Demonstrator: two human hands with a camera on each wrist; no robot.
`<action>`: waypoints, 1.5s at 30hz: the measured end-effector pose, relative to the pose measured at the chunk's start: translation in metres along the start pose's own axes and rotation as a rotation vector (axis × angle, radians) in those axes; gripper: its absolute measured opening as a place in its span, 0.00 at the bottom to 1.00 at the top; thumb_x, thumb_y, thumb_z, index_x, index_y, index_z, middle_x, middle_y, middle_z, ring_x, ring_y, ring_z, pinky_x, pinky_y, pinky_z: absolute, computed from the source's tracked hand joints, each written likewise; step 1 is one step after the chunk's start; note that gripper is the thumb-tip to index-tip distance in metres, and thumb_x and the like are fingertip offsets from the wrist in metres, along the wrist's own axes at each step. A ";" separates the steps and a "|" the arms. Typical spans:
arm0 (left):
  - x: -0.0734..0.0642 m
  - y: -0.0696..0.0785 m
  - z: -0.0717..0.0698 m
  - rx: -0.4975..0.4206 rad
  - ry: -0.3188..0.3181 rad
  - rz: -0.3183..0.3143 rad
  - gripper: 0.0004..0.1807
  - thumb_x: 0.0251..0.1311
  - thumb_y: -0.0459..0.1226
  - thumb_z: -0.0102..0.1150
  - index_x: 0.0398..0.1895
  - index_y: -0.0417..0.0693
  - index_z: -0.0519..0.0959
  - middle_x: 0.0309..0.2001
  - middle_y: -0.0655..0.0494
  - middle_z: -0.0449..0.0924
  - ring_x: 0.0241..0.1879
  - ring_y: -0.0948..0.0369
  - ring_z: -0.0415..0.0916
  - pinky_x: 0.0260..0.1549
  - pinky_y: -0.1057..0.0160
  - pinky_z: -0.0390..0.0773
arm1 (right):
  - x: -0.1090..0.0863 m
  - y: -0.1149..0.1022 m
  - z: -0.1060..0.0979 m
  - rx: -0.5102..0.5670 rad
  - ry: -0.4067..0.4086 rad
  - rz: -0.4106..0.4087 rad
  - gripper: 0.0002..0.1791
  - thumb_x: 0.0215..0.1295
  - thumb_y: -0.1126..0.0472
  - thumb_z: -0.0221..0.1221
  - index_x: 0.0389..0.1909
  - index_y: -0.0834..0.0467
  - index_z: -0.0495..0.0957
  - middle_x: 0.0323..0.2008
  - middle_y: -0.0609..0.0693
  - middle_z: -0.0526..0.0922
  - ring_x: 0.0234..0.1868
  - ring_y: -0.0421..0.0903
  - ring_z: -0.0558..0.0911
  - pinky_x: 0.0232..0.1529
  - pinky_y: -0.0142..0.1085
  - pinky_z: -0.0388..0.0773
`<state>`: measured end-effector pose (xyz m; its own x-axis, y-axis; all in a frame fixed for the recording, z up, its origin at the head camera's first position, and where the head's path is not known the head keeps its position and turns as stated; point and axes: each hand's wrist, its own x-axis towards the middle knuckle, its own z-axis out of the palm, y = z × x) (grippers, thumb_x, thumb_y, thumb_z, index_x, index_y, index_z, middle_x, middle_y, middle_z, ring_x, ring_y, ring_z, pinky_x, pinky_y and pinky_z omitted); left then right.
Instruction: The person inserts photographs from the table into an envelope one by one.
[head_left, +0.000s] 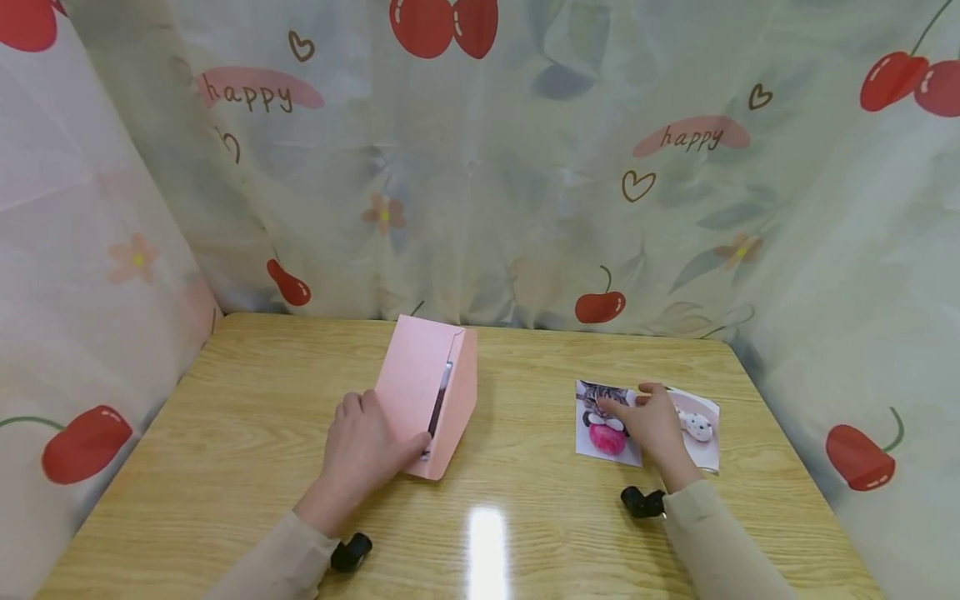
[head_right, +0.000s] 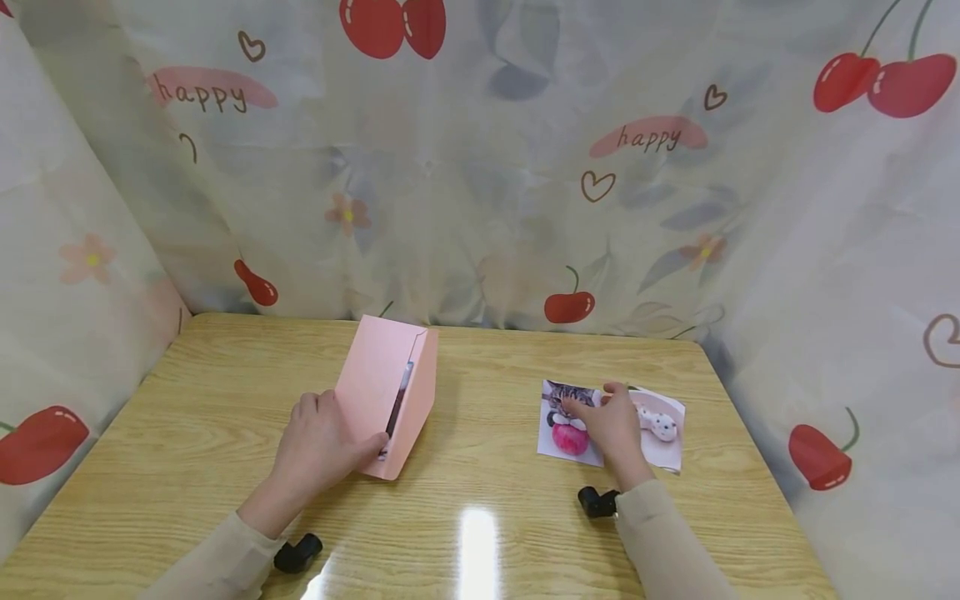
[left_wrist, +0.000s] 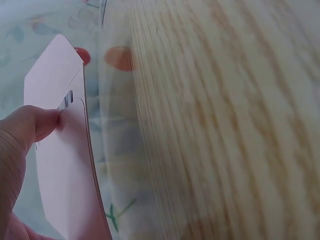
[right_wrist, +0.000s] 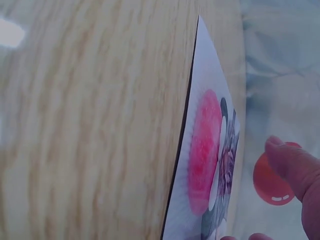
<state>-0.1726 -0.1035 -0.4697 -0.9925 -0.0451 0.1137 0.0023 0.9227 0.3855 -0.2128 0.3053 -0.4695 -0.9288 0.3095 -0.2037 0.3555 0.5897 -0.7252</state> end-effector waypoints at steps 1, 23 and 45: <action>0.000 0.000 0.000 0.001 -0.001 0.000 0.53 0.39 0.68 0.63 0.50 0.27 0.66 0.42 0.37 0.67 0.41 0.47 0.64 0.38 0.51 0.70 | 0.000 0.000 -0.001 -0.002 -0.008 0.002 0.56 0.54 0.39 0.67 0.71 0.66 0.50 0.63 0.69 0.64 0.60 0.64 0.68 0.57 0.56 0.67; 0.000 0.004 0.002 -0.003 -0.021 -0.005 0.56 0.38 0.69 0.64 0.52 0.27 0.66 0.44 0.36 0.67 0.42 0.46 0.65 0.38 0.50 0.70 | -0.012 -0.006 0.008 -0.186 -0.102 -0.055 0.48 0.52 0.46 0.70 0.61 0.74 0.60 0.54 0.71 0.71 0.54 0.62 0.73 0.55 0.54 0.68; -0.003 0.007 0.001 -0.017 -0.049 -0.005 0.57 0.38 0.69 0.64 0.54 0.27 0.65 0.45 0.37 0.66 0.43 0.47 0.64 0.39 0.50 0.70 | -0.016 -0.001 0.014 -0.234 -0.097 -0.109 0.36 0.51 0.51 0.72 0.50 0.69 0.66 0.40 0.61 0.76 0.38 0.53 0.73 0.38 0.43 0.71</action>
<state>-0.1700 -0.0971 -0.4680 -0.9973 -0.0308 0.0665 -0.0015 0.9160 0.4011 -0.1997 0.2894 -0.4750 -0.9645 0.1686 -0.2032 0.2571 0.7753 -0.5769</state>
